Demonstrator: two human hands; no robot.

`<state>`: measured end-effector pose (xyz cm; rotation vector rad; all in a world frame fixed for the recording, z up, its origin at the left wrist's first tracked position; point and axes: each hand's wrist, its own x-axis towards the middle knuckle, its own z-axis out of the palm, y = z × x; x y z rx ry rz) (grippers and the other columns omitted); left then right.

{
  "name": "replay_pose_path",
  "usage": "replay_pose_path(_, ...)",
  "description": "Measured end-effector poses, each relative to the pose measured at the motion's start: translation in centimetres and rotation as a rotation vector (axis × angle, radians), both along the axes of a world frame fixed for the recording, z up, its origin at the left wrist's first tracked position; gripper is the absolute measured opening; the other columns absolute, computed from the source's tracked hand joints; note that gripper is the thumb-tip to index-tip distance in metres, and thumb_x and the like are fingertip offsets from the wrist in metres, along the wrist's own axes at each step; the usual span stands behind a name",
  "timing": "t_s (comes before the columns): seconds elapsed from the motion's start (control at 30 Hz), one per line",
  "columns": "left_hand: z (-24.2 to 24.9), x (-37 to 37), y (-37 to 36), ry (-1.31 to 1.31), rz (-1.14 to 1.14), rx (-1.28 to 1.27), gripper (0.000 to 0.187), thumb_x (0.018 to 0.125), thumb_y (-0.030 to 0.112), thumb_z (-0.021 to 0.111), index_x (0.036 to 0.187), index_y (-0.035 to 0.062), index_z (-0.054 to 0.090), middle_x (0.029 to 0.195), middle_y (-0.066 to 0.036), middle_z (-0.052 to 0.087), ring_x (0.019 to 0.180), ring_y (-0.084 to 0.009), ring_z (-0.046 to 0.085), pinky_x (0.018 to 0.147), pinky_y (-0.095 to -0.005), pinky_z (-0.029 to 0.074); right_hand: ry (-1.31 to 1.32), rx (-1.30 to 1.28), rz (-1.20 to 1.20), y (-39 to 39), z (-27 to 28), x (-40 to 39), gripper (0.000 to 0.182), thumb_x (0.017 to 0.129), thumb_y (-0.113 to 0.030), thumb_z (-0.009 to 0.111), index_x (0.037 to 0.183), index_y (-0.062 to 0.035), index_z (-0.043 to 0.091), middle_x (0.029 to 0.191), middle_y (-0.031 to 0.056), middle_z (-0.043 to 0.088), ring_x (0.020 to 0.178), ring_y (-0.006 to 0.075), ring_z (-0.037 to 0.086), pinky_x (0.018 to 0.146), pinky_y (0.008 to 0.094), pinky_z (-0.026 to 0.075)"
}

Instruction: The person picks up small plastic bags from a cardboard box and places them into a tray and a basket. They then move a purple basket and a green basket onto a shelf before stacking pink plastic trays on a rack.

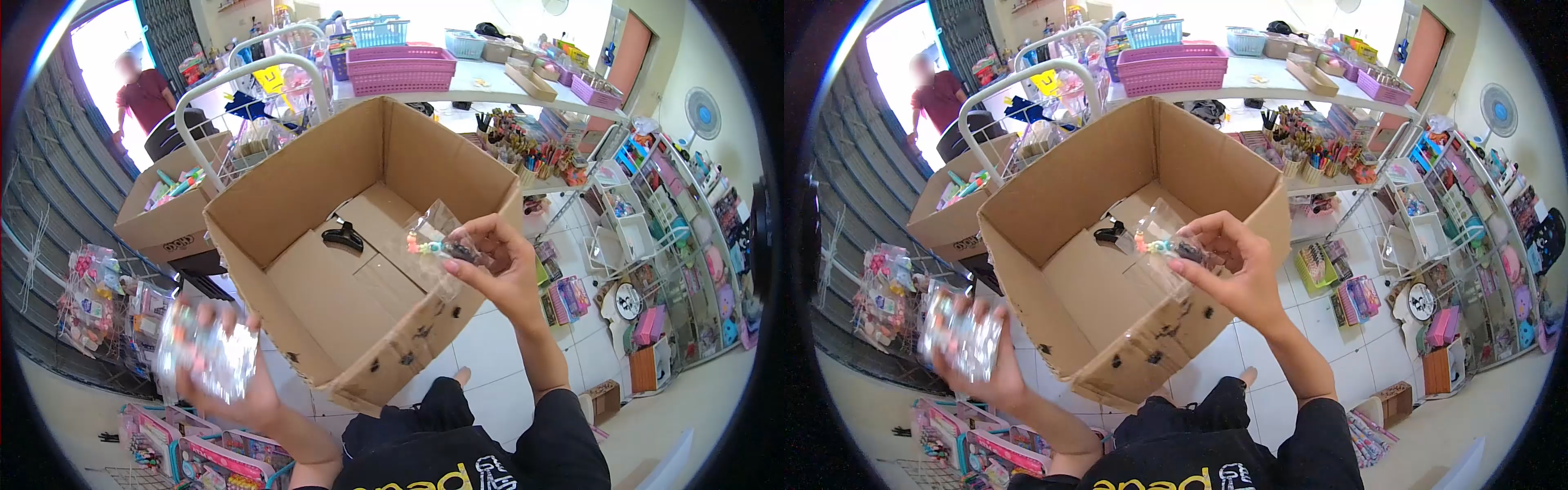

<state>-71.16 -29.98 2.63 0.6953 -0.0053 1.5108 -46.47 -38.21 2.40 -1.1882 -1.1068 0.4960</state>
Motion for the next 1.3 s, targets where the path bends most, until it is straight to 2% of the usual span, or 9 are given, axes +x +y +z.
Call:
replay_pose_path(0.1,0.1,1.0,-4.9,-0.161,-0.192,0.042,0.059,0.069,0.028,0.054,0.116,0.0067,0.024,0.088,-0.006,0.036,0.079,-0.0173,0.035,0.073,-0.0383,0.029,-0.032,0.138,-0.020,-2.0,0.0,0.8,0.024,0.064,-0.001,0.066,0.085,-0.0040,0.054,0.074,0.0007,0.054,0.069,0.0043,0.051,0.057,0.0160,0.040)
replay_pose_path(0.2,-0.7,7.6,-8.3,-0.121,-0.312,-0.013,0.062,0.068,0.031,0.055,0.116,0.0069,0.025,0.088,-0.005,0.038,0.077,-0.0176,0.038,0.070,-0.0395,0.031,-0.785,0.444,-0.169,-4.7,0.8,2.7,0.029,0.055,0.001,0.066,0.082,-0.0053,0.058,0.070,0.0048,0.052,0.054,0.0137,0.050,0.045,0.0217,0.040)
replay_pose_path(0.3,-1.2,14.5,-12.2,0.087,-0.433,-0.388,0.070,0.056,0.028,0.052,0.117,0.0035,0.028,0.090,-0.010,0.045,0.082,-0.0221,0.047,0.074,-0.0375,0.039,-1.012,0.543,-0.116,-8.5,0.7,5.1,0.033,0.052,0.000,0.063,0.085,-0.0044,0.061,0.072,0.0039,0.050,0.053,0.0129,0.050,0.045,0.0230,0.041)
replay_pose_path(0.37,-1.8,19.1,-13.9,0.145,-0.541,-0.364,0.067,0.059,0.031,0.052,0.115,0.0009,0.033,0.107,-0.015,0.044,0.096,-0.0227,0.046,0.079,-0.0315,0.040,-1.038,0.502,-0.137,-11.4,0.7,7.1,0.033,0.052,-0.001,0.060,0.086,-0.0031,0.061,0.075,0.0051,0.050,0.054,0.0133,0.050,0.046,0.0233,0.042)
replay_pose_path(0.63,-4.4,29.4,-20.0,0.121,-0.917,-0.318,0.066,0.068,0.043,0.049,0.118,0.0024,0.031,0.113,-0.017,0.040,0.108,-0.0307,0.037,0.089,-0.0392,0.034,-1.030,0.289,-0.065,-18.6,-1.5,15.2,0.042,0.053,-0.004,0.065,0.095,-0.0077,0.059,0.093,0.0047,0.053,0.058,0.0153,0.051,0.051,0.0253,0.043)
replay_pose_path(0.67,-5.0,29.8,-20.1,0.215,-0.936,-0.276,0.069,0.069,0.045,0.048,0.119,0.0027,0.029,0.113,-0.017,0.040,0.108,-0.0295,0.038,0.090,-0.0393,0.033,-1.046,0.287,0.032,-19.0,-1.2,16.4,0.044,0.058,-0.014,0.065,0.098,-0.0004,0.054,0.092,0.0096,0.053,0.064,0.0186,0.052,0.058,0.0272,0.044)
replay_pose_path(0.77,-6.9,32.3,-20.1,0.175,-1.120,-0.365,0.063,0.065,0.028,0.058,0.117,0.0035,0.031,0.110,-0.012,0.043,0.097,-0.0235,0.047,0.084,-0.0345,0.039,-0.979,0.116,0.031,-21.2,-0.7,18.6,0.050,0.061,-0.028,0.068,0.102,-0.0043,0.052,0.100,0.0075,0.050,0.083,0.0207,0.047,0.075,0.0329,0.038)
replay_pose_path(0.93,-9.5,36.9,-21.1,0.311,-1.331,-0.549,0.044,0.071,0.017,0.053,0.110,0.0038,0.039,0.098,-0.009,0.050,0.092,-0.0207,0.050,0.081,-0.0360,0.041,-0.899,-0.142,-0.013,-22.1,-3.3,23.7,0.090,0.057,-0.039,0.068,0.124,-0.0070,0.017,0.125,0.0156,0.028,0.114,0.0322,0.029,0.093,0.0443,0.019)
replay_pose_path(1.3,-14.3,50.9,-19.8,0.517,-1.602,-0.474,0.043,0.064,0.001,0.055,0.105,0.0063,0.043,0.096,-0.006,0.051,0.089,-0.0179,0.052,0.077,-0.0320,0.043,-0.956,-0.339,0.030,-21.8,-6.3,35.8,0.098,0.050,-0.035,0.072,0.125,-0.0074,0.015,0.112,0.0130,0.040,0.102,0.0300,0.041,0.088,0.0453,0.026)
